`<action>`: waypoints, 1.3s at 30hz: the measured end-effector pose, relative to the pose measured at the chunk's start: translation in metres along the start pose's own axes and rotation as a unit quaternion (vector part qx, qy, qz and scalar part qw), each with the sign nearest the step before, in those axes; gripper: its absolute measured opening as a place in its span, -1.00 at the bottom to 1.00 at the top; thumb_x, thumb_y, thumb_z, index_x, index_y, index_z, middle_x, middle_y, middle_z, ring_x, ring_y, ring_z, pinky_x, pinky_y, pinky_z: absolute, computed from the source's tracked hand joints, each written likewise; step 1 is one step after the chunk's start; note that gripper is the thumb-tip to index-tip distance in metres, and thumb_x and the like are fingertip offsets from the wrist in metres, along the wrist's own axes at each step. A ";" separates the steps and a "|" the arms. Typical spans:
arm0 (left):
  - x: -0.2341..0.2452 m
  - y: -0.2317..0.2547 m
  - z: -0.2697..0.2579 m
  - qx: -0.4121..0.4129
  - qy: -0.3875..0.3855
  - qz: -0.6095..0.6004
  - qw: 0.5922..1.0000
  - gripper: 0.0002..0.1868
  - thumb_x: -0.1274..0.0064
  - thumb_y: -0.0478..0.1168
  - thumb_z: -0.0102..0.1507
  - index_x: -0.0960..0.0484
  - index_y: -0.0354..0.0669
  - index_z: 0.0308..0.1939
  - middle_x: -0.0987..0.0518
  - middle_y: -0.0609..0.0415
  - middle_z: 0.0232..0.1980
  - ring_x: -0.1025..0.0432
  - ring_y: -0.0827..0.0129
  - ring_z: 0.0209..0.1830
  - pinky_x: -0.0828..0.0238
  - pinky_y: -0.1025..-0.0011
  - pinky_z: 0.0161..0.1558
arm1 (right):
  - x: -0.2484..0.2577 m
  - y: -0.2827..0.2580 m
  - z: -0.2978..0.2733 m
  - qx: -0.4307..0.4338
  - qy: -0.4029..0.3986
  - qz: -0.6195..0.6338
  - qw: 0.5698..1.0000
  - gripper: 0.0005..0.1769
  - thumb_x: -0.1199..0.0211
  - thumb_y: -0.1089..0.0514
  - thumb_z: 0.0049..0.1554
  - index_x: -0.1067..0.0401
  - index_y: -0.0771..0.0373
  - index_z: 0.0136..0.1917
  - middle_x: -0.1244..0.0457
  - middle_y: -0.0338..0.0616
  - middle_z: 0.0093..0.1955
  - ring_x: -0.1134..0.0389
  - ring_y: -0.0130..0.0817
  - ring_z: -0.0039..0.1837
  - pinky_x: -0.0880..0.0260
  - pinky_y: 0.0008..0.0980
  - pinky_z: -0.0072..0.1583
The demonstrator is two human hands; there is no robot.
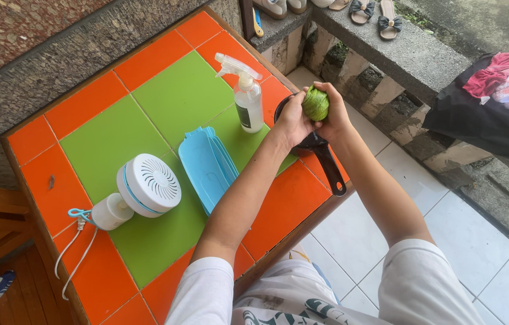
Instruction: The person wipes a small white and blue electric device with a green cloth, then wipes the tiled table surface. They dip the cloth into a black pot of water, wring it out, and continue wiping the device and table.
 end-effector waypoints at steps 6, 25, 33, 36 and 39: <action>0.010 0.006 -0.022 0.046 0.032 0.234 0.971 -0.66 0.27 -0.08 0.38 -0.32 0.12 0.24 -0.47 0.08 0.07 -0.42 0.28 -0.13 -0.53 0.26 -0.12 | -0.020 -0.012 -0.015 -0.002 -0.072 0.014 0.997 -0.82 -0.10 0.24 0.13 -0.40 0.24 0.02 -0.39 0.05 0.06 -0.44 -0.07 0.20 -0.51 -0.14 0.23; -0.001 0.009 -0.020 0.067 -0.052 0.345 0.935 -0.64 -0.20 -0.23 0.26 -0.48 -0.22 0.09 -0.61 0.09 -0.13 -0.56 0.44 -0.20 -0.62 0.45 -0.18 | -0.046 -0.036 -0.002 0.058 -0.214 -0.179 0.958 -0.66 -0.18 0.27 0.32 -0.40 0.26 0.37 -0.30 -0.22 -0.09 -0.31 -0.53 -0.06 -0.44 -0.48 0.03; 0.027 -0.002 0.001 0.019 0.064 0.565 0.822 -0.41 -0.06 -0.20 0.28 -0.21 -0.09 0.35 -0.57 -0.06 -0.25 -0.48 0.27 -0.38 -0.44 0.30 -0.39 | -0.029 -0.026 0.024 0.080 -0.123 -0.224 0.964 -0.81 -0.11 0.24 0.38 -0.47 0.26 0.21 -0.20 -0.34 -0.22 -0.14 -0.62 -0.20 -0.25 -0.59 -0.12; 0.021 0.008 0.010 -0.179 0.093 0.719 0.665 -0.49 -0.17 -0.13 0.24 -0.38 -0.29 0.17 -0.64 -0.24 -0.09 -0.53 -0.09 -0.11 -0.45 0.08 -0.17 | -0.026 -0.025 0.027 0.100 -0.083 -0.232 0.964 -0.84 -0.08 0.21 0.38 -0.47 0.22 0.13 -0.14 -0.39 -0.30 -0.07 -0.64 -0.26 -0.17 -0.59 -0.18; 0.033 -0.003 0.013 -0.146 0.152 0.741 0.637 -0.59 -0.07 -0.08 0.31 -0.44 -0.34 0.08 -0.67 -0.29 -0.04 -0.56 -0.13 0.03 -0.49 0.03 0.03 | -0.027 -0.025 0.028 0.124 -0.051 -0.236 0.963 -0.84 -0.06 0.18 0.39 -0.45 0.21 0.04 -0.10 -0.40 -0.35 -0.03 -0.63 -0.30 -0.11 -0.57 -0.21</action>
Point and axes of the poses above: each hand's wrist, its own z-axis towards the middle knuckle, its own x-axis out of the back of the hand, y = z × x, the point moved 8 cm from there along z, towards the middle knuckle
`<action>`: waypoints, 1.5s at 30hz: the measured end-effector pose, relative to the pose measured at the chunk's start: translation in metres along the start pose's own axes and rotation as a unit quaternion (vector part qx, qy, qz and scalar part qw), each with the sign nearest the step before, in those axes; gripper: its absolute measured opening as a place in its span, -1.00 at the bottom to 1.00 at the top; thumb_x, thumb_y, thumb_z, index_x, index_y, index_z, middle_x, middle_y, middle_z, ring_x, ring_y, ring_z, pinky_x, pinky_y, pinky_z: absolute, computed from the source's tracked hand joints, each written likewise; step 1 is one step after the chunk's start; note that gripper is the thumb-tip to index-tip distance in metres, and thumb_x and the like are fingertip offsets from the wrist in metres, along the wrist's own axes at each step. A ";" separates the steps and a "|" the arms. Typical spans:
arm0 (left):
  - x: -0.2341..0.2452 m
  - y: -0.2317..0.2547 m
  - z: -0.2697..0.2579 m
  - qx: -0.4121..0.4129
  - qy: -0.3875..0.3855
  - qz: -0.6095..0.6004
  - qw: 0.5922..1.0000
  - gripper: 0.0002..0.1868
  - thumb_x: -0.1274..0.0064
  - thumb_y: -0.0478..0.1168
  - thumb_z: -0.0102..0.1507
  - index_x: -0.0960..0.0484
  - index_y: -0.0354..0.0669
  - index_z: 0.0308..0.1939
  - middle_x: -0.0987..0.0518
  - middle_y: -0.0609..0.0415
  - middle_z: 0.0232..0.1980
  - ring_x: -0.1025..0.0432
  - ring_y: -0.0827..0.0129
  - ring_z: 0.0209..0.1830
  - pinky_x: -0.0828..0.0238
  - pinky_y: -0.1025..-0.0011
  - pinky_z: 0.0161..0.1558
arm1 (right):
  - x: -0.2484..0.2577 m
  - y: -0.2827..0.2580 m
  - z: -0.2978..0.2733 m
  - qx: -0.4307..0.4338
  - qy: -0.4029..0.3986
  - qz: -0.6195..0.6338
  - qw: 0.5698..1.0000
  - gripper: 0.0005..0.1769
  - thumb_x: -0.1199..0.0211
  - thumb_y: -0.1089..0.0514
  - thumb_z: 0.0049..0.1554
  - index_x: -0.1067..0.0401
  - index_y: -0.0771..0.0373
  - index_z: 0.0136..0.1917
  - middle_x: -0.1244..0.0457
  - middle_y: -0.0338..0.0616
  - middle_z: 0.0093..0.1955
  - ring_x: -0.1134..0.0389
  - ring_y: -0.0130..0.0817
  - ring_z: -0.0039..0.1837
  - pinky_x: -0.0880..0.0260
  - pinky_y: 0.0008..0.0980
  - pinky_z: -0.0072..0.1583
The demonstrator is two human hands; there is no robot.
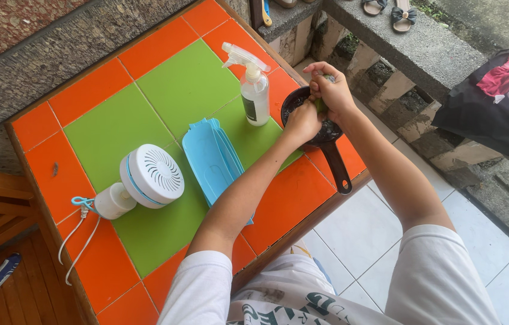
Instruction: The person wipes a small white and blue electric device with a green cloth, then wipes the tiled table surface. They dip the cloth into a black pot of water, wring it out, and continue wiping the device and table.
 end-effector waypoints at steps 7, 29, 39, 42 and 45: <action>0.002 -0.006 -0.006 0.071 -0.044 -0.303 0.949 -0.63 -0.09 -0.14 0.28 -0.43 -0.33 0.04 -0.61 -0.25 0.01 -0.52 -0.08 0.05 -0.45 0.03 0.09 | -0.003 -0.009 0.001 0.027 -0.034 0.052 0.998 -0.86 -0.08 0.24 0.38 -0.46 0.22 0.01 -0.10 -0.37 -0.35 -0.08 -0.58 -0.30 -0.24 -0.50 -0.19; -0.059 -0.014 0.049 0.047 -0.123 -0.920 0.370 -0.93 0.10 -0.25 0.52 -0.34 -0.03 0.04 -0.44 0.14 -0.16 -0.43 0.41 -0.17 -0.49 0.33 -0.09 | -0.028 -0.038 -0.064 0.249 0.064 -0.066 0.964 -0.75 -0.06 0.14 0.45 -0.46 0.27 0.27 -0.16 -0.37 -0.31 -0.15 -0.65 -0.25 -0.20 -0.56 -0.16; 0.089 0.089 -0.037 -0.086 0.199 -0.707 0.673 -0.52 0.23 -0.63 0.32 -0.59 -0.22 0.20 -0.66 -0.04 0.07 -0.43 0.38 -0.18 -0.44 0.30 -0.01 | 0.022 0.006 -0.039 0.067 0.106 0.378 0.917 -0.43 0.09 0.27 0.35 -0.07 0.01 0.59 -0.26 -0.22 -0.07 -0.25 -0.52 -0.05 -0.50 -0.38 0.15; 0.127 0.128 -0.070 -0.263 0.322 -0.324 0.850 -0.60 0.11 -0.59 0.27 -0.69 -0.03 -0.08 -0.71 0.17 -0.10 -0.60 0.45 -0.09 -0.31 0.16 0.53 | 0.009 -0.005 -0.032 -0.016 0.026 0.370 0.928 -0.45 0.11 0.27 0.38 -0.08 0.09 0.61 -0.30 -0.16 0.00 -0.30 -0.49 -0.03 -0.48 -0.46 0.09; 0.134 0.149 -0.081 -0.357 0.364 -0.153 0.847 -0.71 -0.01 -0.49 0.20 -0.69 0.05 -0.31 -0.65 0.23 -0.25 -0.53 0.39 -0.04 -0.35 0.18 0.40 | -0.009 -0.014 -0.025 -0.101 -0.116 0.391 0.907 -0.53 0.11 0.25 0.42 -0.14 0.14 0.57 -0.28 -0.13 -0.06 -0.30 -0.51 -0.11 -0.43 -0.60 -0.07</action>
Point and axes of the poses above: each hand's wrist, its own z-axis towards the middle knuckle, its own x-axis out of the back of the hand, y = z × x, the point moved 8 cm from there along z, towards the middle knuckle
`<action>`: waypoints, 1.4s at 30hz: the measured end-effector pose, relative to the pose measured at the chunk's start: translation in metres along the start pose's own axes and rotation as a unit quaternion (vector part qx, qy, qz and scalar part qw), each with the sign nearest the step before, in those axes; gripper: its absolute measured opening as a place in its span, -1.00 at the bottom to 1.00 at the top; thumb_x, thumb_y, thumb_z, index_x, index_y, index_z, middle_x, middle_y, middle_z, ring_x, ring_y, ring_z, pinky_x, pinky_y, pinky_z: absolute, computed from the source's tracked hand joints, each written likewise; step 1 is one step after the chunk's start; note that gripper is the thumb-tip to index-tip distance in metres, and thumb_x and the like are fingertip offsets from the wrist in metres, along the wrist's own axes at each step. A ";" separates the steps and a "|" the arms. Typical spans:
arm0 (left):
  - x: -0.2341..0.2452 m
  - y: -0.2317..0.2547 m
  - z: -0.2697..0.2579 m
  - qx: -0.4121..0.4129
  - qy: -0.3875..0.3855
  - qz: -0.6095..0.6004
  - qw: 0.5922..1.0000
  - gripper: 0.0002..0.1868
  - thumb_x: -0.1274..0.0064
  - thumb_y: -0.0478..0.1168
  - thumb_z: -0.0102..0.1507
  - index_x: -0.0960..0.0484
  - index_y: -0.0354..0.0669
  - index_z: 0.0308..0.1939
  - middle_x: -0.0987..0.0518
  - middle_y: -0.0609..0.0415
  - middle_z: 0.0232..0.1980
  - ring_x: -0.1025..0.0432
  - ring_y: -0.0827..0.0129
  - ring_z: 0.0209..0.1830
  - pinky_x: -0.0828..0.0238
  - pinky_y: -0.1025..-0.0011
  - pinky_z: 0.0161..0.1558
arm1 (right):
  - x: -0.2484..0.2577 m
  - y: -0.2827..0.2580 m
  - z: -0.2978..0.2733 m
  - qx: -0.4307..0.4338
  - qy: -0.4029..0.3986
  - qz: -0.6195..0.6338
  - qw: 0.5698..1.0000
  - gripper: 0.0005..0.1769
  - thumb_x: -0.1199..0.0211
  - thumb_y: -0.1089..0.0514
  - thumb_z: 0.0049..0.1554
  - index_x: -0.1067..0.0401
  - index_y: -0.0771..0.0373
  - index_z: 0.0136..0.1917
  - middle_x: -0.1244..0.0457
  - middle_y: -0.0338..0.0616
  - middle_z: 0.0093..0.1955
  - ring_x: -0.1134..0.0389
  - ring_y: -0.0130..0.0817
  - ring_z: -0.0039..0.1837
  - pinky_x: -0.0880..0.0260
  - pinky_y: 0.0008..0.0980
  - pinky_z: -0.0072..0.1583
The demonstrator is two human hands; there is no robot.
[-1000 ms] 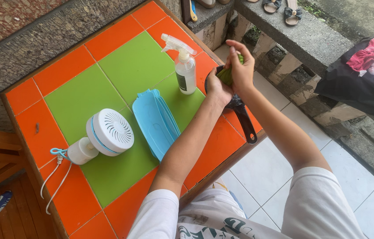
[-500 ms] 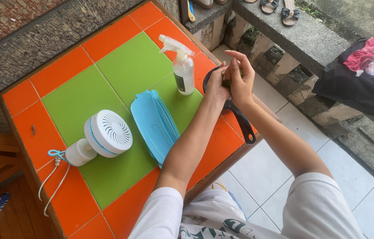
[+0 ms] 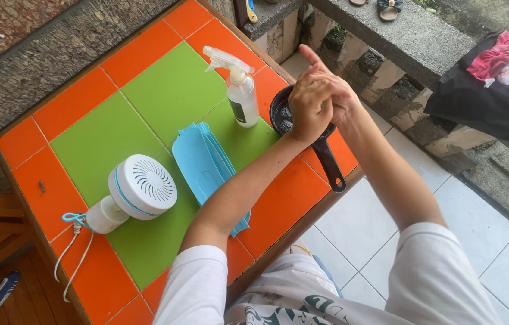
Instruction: The person wipes a small white and blue electric device with a green cloth, then wipes the tiled table surface. They dip the cloth into a black pot of water, wring it out, and continue wiping the device and table.
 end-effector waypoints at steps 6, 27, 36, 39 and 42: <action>-0.011 0.009 -0.017 -0.181 -0.112 0.038 0.976 -0.97 -0.13 -0.19 0.05 -0.64 0.03 -0.50 -0.60 0.27 -0.33 -0.49 0.29 -0.10 -0.38 0.23 0.21 | -0.020 0.002 0.011 -0.185 -0.147 -0.094 0.967 -0.82 0.10 0.27 0.48 -0.31 0.28 0.25 -0.13 -0.34 -0.24 -0.13 -0.64 -0.25 -0.22 -0.65 -0.18; -0.072 -0.059 -0.108 -0.497 -0.392 0.310 0.709 -0.87 -0.07 -0.14 0.08 -0.65 -0.01 -0.54 -0.60 0.19 -0.43 -0.48 0.31 -0.23 -0.33 0.41 0.10 | -0.058 0.026 0.034 -0.146 -0.180 -0.729 0.644 -0.68 0.07 0.39 0.13 -0.51 0.26 -0.05 -0.23 -0.33 -0.27 -0.12 -0.50 -0.23 -0.23 -0.43 -0.12; -0.084 -0.081 -0.129 -0.474 -0.460 0.343 0.668 -0.89 -0.09 -0.19 0.01 -0.67 -0.01 -0.61 -0.62 0.11 -0.49 -0.50 0.29 -0.38 -0.40 0.35 -0.19 | -0.038 0.039 0.051 -0.084 -0.136 -0.828 0.538 -0.72 0.00 0.40 0.02 -0.50 0.16 -0.18 -0.26 -0.13 -0.27 -0.21 -0.30 -0.20 -0.25 -0.26 -0.10; -0.093 -0.097 -0.136 -0.429 -0.515 0.338 0.660 -0.88 -0.12 -0.22 0.02 -0.68 0.04 -0.62 -0.63 0.12 -0.50 -0.49 0.31 -0.46 -0.39 0.31 -0.35 | -0.028 0.040 0.061 -0.066 -0.112 -0.854 0.503 -0.80 -0.04 0.39 0.02 -0.45 0.20 -0.19 -0.24 -0.06 -0.26 -0.21 -0.20 -0.18 -0.25 -0.20 -0.10; -0.095 -0.104 -0.138 -0.409 -0.493 0.354 0.681 -0.90 -0.12 -0.22 0.01 -0.69 0.06 -0.60 -0.64 0.14 -0.50 -0.49 0.32 -0.49 -0.38 0.28 -0.39 | -0.024 0.042 0.066 -0.029 -0.096 -0.863 0.496 -0.84 -0.05 0.38 0.03 -0.40 0.22 -0.17 -0.28 -0.06 -0.22 -0.27 -0.13 -0.15 -0.28 -0.18 -0.07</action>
Point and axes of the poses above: each hand's wrist, its own z-axis towards the middle knuckle, its own x-axis out of the back of the hand, y = z × x, the point moved 8 cm from there along z, towards the middle knuckle
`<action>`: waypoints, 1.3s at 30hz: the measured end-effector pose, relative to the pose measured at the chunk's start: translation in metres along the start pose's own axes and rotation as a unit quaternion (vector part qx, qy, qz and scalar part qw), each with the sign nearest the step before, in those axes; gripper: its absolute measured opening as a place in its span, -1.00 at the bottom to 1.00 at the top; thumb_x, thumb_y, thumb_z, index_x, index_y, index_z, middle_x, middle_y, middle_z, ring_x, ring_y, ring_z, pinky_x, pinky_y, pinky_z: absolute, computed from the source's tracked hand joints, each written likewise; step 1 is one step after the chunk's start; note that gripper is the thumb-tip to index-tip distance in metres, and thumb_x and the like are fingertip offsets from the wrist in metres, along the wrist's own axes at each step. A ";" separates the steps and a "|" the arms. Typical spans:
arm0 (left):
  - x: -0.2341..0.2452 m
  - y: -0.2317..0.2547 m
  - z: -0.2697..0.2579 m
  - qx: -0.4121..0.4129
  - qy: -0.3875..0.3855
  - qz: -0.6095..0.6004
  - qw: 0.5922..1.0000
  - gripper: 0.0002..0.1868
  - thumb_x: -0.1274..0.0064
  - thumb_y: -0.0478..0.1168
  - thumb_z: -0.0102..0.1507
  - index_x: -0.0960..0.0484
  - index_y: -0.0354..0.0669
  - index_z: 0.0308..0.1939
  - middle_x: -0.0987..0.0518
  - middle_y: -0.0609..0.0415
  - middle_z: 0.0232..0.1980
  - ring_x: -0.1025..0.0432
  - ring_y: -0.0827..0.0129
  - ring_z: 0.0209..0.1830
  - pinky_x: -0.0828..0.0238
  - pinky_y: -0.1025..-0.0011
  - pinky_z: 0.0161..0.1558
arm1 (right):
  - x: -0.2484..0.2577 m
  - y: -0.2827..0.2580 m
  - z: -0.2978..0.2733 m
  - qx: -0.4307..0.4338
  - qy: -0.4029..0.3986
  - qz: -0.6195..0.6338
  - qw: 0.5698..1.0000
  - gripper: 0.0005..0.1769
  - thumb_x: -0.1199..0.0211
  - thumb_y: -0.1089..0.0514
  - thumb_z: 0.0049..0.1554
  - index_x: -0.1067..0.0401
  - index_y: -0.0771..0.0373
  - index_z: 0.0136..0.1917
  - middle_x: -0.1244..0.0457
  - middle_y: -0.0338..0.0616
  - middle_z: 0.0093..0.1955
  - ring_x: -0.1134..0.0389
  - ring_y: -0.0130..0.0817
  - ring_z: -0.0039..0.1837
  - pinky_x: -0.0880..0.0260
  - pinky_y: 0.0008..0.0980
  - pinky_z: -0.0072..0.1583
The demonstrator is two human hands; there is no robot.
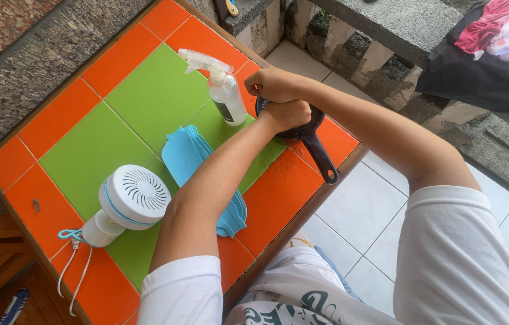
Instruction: The person wipes a small white and blue electric device with a green cloth, then wipes the tiled table surface. They dip the cloth into a black pot of water, wring it out, and continue wiping the device and table.
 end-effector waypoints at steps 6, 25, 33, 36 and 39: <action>-0.015 0.010 0.006 0.030 -0.015 0.003 0.999 -0.88 -0.11 -0.19 0.03 -0.71 0.08 -0.59 -0.67 0.17 -0.44 -0.53 0.28 -0.40 -0.41 0.22 -0.34 | -0.004 0.001 -0.005 -0.037 0.006 -0.011 0.999 -0.75 -0.02 0.42 0.03 -0.40 0.19 -0.09 -0.34 -0.03 -0.15 -0.35 -0.05 -0.06 -0.32 -0.10 -0.03; -0.038 -0.022 0.001 0.252 -0.045 -0.314 0.914 -0.84 0.11 -0.21 0.27 -0.57 -0.15 -0.26 -0.59 -0.06 -0.22 -0.47 0.16 -0.19 -0.33 0.15 -0.08 | 0.001 -0.016 -0.011 -0.072 0.020 -0.028 0.997 -0.61 -0.03 0.47 -0.01 -0.48 0.12 -0.02 -0.35 0.03 -0.15 -0.40 -0.03 -0.02 -0.37 -0.12 -0.04; -0.055 -0.015 0.000 0.301 -0.050 -0.407 0.861 -0.74 0.19 -0.02 0.35 -0.51 -0.06 -0.18 -0.53 0.09 -0.20 -0.40 0.35 -0.20 -0.28 0.22 -0.08 | -0.006 -0.013 -0.015 -0.111 0.024 -0.048 0.992 -0.67 -0.04 0.43 0.04 -0.45 0.13 0.00 -0.37 0.06 -0.11 -0.40 0.04 0.01 -0.37 -0.06 0.00; -0.064 -0.012 0.001 0.299 -0.115 -0.321 0.891 -0.64 0.24 0.12 0.43 -0.48 -0.03 -0.16 -0.48 0.15 -0.20 -0.36 0.40 -0.19 -0.27 0.26 -0.05 | -0.004 -0.018 -0.013 -0.116 0.036 -0.055 0.991 -0.63 0.00 0.43 0.08 -0.39 0.14 0.09 -0.37 0.10 -0.08 -0.39 0.07 0.05 -0.34 0.00 0.02; -0.077 -0.017 -0.009 0.371 -0.094 -0.461 0.801 -0.62 0.19 0.19 0.37 -0.47 0.00 -0.20 -0.47 0.20 -0.21 -0.33 0.47 -0.18 -0.25 0.32 -0.02 | -0.003 -0.018 -0.011 -0.118 0.046 -0.054 0.990 -0.62 0.02 0.42 0.09 -0.36 0.15 0.14 -0.37 0.11 -0.01 -0.39 0.12 0.10 -0.35 0.01 0.06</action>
Point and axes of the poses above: each hand's wrist, its own z-axis towards the middle knuckle, its own x-axis out of the back of the hand, y = z × x, the point moved 8 cm from there along z, towards the middle knuckle
